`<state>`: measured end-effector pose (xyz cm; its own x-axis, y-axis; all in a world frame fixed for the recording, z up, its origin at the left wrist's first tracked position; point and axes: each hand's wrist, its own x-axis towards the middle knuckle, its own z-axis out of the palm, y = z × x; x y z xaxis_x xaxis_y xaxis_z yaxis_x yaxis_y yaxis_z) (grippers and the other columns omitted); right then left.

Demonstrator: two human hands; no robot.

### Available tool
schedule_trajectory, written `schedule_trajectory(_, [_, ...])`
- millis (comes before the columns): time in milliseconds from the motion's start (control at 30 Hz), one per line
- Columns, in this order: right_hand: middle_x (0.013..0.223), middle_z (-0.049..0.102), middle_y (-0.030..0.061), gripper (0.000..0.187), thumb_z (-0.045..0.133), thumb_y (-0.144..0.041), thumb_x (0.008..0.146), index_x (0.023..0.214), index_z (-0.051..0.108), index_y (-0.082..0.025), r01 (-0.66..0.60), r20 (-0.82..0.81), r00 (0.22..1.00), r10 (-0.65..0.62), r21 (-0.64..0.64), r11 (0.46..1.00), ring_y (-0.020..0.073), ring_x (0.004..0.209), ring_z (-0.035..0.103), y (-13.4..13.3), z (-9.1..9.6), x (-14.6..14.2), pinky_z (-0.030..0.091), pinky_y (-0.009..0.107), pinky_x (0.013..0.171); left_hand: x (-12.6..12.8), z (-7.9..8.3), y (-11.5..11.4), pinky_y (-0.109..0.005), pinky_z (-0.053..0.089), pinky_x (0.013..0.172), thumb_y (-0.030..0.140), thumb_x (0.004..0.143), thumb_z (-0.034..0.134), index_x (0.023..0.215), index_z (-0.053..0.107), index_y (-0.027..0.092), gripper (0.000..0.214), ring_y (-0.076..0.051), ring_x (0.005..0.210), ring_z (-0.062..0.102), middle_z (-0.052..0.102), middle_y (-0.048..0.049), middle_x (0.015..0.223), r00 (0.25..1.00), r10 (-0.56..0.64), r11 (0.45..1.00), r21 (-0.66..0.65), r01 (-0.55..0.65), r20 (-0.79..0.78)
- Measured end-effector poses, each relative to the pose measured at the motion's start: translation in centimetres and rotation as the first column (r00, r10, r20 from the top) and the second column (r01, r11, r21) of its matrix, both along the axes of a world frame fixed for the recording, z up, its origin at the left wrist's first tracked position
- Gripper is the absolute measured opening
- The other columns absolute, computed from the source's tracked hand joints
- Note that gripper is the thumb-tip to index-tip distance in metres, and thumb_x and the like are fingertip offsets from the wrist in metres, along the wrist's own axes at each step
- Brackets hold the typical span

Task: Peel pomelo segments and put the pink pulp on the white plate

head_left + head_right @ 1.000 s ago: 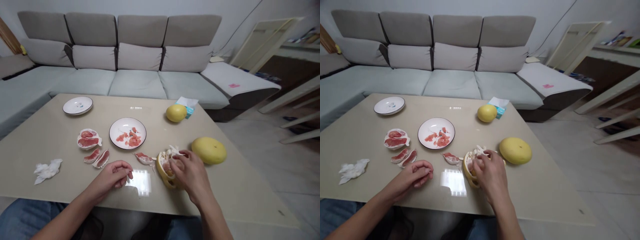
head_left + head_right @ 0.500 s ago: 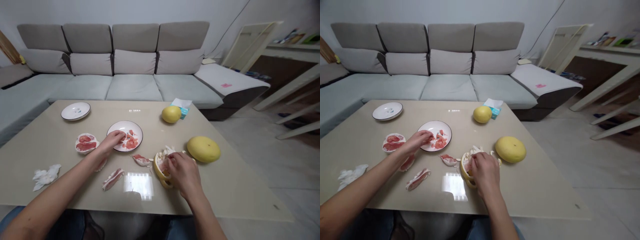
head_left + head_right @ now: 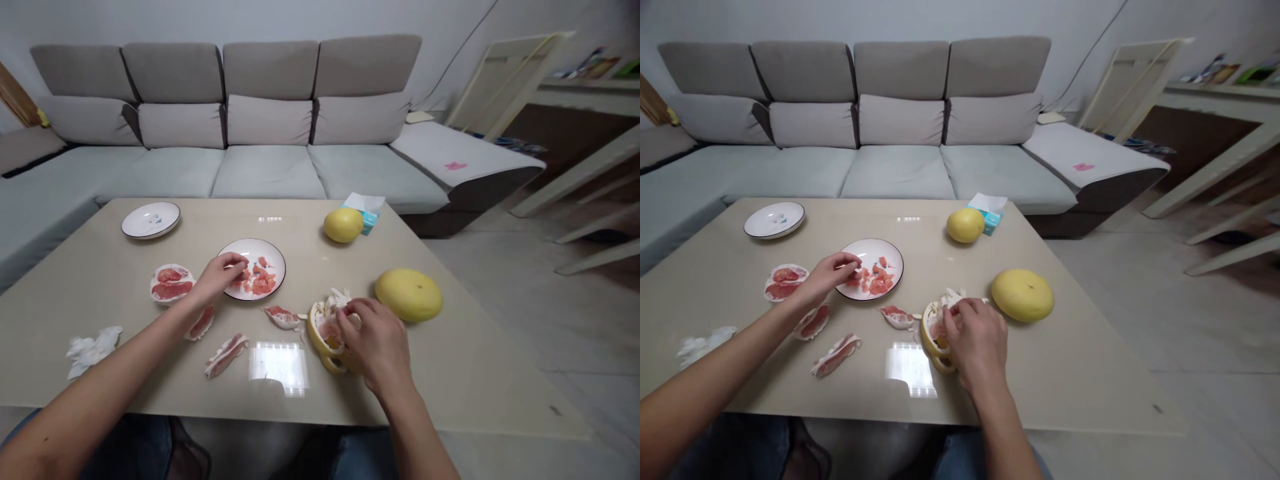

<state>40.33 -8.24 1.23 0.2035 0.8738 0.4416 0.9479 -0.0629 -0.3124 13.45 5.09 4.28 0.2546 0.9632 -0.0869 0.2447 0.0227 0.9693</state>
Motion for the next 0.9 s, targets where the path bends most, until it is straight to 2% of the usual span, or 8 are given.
schedule_trajectory(67, [0.080,0.067,0.0089,0.023,0.054,-0.031,0.084,0.068,0.063,-0.018,0.012,0.015,1.000,-0.012,-0.006,1.000,0.0231,0.074,0.059,0.1,-0.1,0.0,0.042,0.034,0.070,-0.4,0.4,-1.1,-0.030,0.048,0.072,0.039,0.079,0.061,0.091,0.066,0.016,0.026,-0.018,0.073,0.063,0.067,-0.0059,0.087,0.997,-0.023,0.998,0.056,0.027,-0.077])
schedule_trajectory(133, [0.091,0.067,0.0109,0.015,0.053,-0.023,0.081,0.083,0.066,-0.017,0.013,0.053,0.998,-0.012,-0.020,1.000,0.0244,0.080,0.060,0.1,-0.3,0.1,0.042,0.034,0.070,-0.8,0.5,-2.3,-0.029,0.046,0.069,0.039,0.080,0.060,0.089,0.068,0.017,0.025,-0.018,0.072,0.060,0.068,-0.0042,0.086,0.987,-0.052,0.993,0.099,0.068,-0.152])
schedule_trajectory(233, [0.102,0.067,0.0118,0.027,0.052,-0.016,0.079,0.103,0.064,-0.016,-0.011,0.064,0.998,0.012,-0.012,1.000,0.0256,0.087,0.060,0.1,-0.3,0.0,0.043,0.035,0.073,-1.8,0.1,-4.3,-0.028,0.044,0.068,0.038,0.080,0.059,0.089,0.070,0.020,0.022,-0.019,0.075,0.059,0.069,-0.0034,0.088,0.961,-0.089,0.982,0.136,0.128,-0.262])
schedule_trajectory(367, [0.078,0.065,0.0061,0.017,0.056,-0.031,0.084,0.073,0.062,-0.019,-0.034,0.001,0.999,0.034,0.026,0.999,0.0233,0.074,0.058,0.0,0.1,-0.4,0.042,0.035,0.070,-3.9,-1.3,-7.6,-0.032,0.047,0.074,0.039,0.079,0.061,0.103,0.069,0.022,0.030,-0.022,0.079,0.062,0.069,-0.0068,0.099,0.871,-0.208,0.951,0.115,0.286,-0.446])
schedule_trajectory(467, [0.078,0.064,0.0077,0.017,0.054,-0.030,0.085,0.078,0.064,-0.018,-0.038,-0.018,0.999,0.038,0.039,0.999,0.0241,0.074,0.058,0.0,0.1,-0.6,0.044,0.036,0.069,-5.4,-3.0,-10.2,-0.037,0.048,0.083,0.041,0.079,0.062,0.123,0.059,0.022,0.048,-0.027,0.096,0.062,0.064,-0.0122,0.118,0.778,-0.264,0.927,0.071,0.367,-0.570])
schedule_trajectory(633, [0.105,0.066,0.0143,0.045,0.046,-0.017,0.085,0.129,0.054,-0.014,-0.170,-0.117,0.977,0.176,0.060,0.984,0.0268,0.094,0.061,0.2,-0.7,-1.3,0.048,0.040,0.081,-5.8,-5.5,-12.9,-0.038,0.044,0.094,0.024,0.077,0.060,0.121,0.062,0.021,0.043,-0.029,0.109,0.060,0.067,-0.0124,0.116,0.842,-0.139,0.952,0.165,0.259,-0.521])
schedule_trajectory(767, [0.096,0.071,0.0104,0.026,0.049,-0.021,0.090,0.108,0.067,-0.019,-0.400,-0.278,0.876,0.395,0.042,0.916,0.0242,0.089,0.065,-0.3,-0.8,-3.7,0.051,0.038,0.080,-5.3,-5.1,-13.1,-0.034,0.049,0.082,0.029,0.080,0.057,0.103,0.069,0.020,0.027,-0.027,0.092,0.065,0.073,-0.0083,0.100,0.908,-0.038,0.993,0.090,0.083,-0.417])
schedule_trajectory(900, [0.098,0.072,0.0073,0.022,0.056,-0.024,0.089,0.108,0.068,-0.022,-0.575,-0.498,0.705,0.505,0.015,0.818,0.0207,0.089,0.066,-1.3,-0.8,-7.3,0.052,0.035,0.082,-5.1,-3.5,-13.6,-0.026,0.049,0.070,0.027,0.075,0.064,0.102,0.066,0.020,0.028,-0.020,0.077,0.065,0.072,-0.0026,0.091,0.976,-0.015,0.999,-0.054,0.003,-0.219])
